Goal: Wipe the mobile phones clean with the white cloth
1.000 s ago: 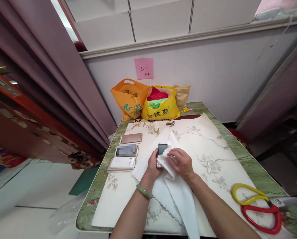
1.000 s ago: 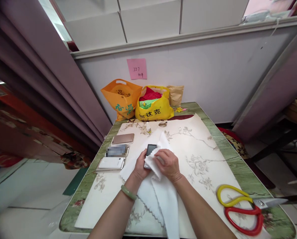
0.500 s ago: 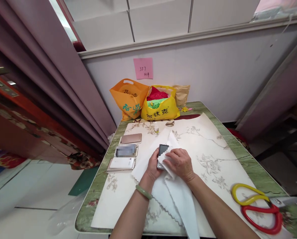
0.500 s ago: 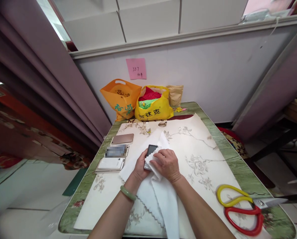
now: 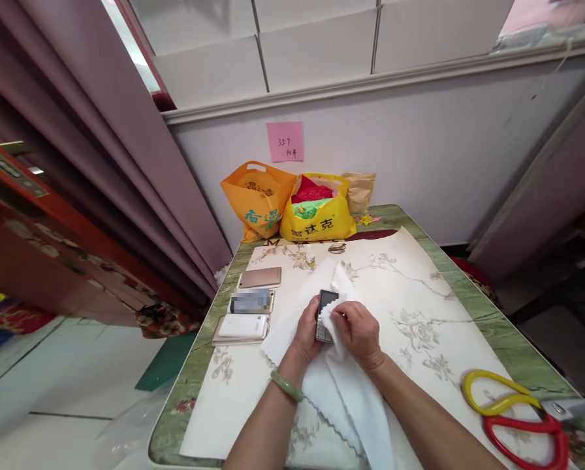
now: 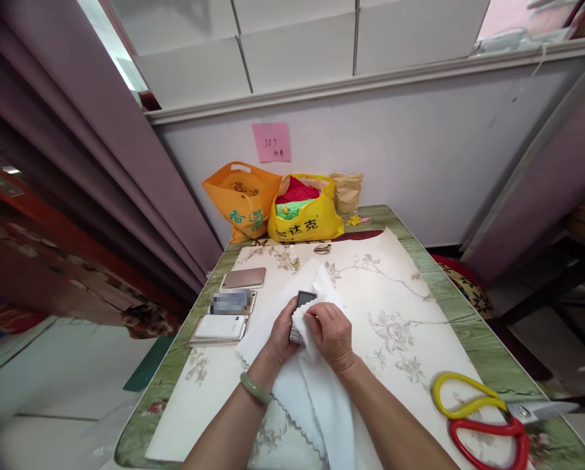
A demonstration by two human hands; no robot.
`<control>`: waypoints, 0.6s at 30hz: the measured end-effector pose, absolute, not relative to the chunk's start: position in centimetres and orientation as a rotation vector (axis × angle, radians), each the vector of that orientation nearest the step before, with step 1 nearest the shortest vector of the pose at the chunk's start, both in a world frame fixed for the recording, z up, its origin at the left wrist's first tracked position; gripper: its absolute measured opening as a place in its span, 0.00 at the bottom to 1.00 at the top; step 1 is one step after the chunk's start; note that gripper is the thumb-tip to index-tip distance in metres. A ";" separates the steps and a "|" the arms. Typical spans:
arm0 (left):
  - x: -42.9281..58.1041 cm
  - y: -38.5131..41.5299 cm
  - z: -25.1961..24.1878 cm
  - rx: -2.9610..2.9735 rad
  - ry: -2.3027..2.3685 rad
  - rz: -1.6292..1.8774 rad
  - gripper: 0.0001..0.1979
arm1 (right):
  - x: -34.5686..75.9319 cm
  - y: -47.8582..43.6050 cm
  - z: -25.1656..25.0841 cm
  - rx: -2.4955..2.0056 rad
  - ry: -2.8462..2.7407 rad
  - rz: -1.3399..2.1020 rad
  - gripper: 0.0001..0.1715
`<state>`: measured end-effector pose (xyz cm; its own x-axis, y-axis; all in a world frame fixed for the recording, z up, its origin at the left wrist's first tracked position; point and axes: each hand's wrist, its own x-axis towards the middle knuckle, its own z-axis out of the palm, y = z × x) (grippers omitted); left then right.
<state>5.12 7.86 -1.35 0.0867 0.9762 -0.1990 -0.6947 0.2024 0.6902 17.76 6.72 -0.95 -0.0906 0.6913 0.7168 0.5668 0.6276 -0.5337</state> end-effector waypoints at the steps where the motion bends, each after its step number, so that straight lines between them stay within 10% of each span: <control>1: 5.1 7.8 -1.3 0.462 0.726 1.309 0.13 | 17.6 6.7 -1.0 -1.018 -1.788 0.155 0.09; 18: 4.2 8.2 -1.2 0.233 0.606 1.295 0.16 | 18.3 6.7 -0.2 -0.620 -2.161 0.168 0.14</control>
<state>4.25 8.20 -1.16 0.1440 0.9464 -0.2891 -0.8282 0.2752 0.4883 18.31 6.69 -0.19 -0.5084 0.4882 0.7094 0.3727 0.8674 -0.3299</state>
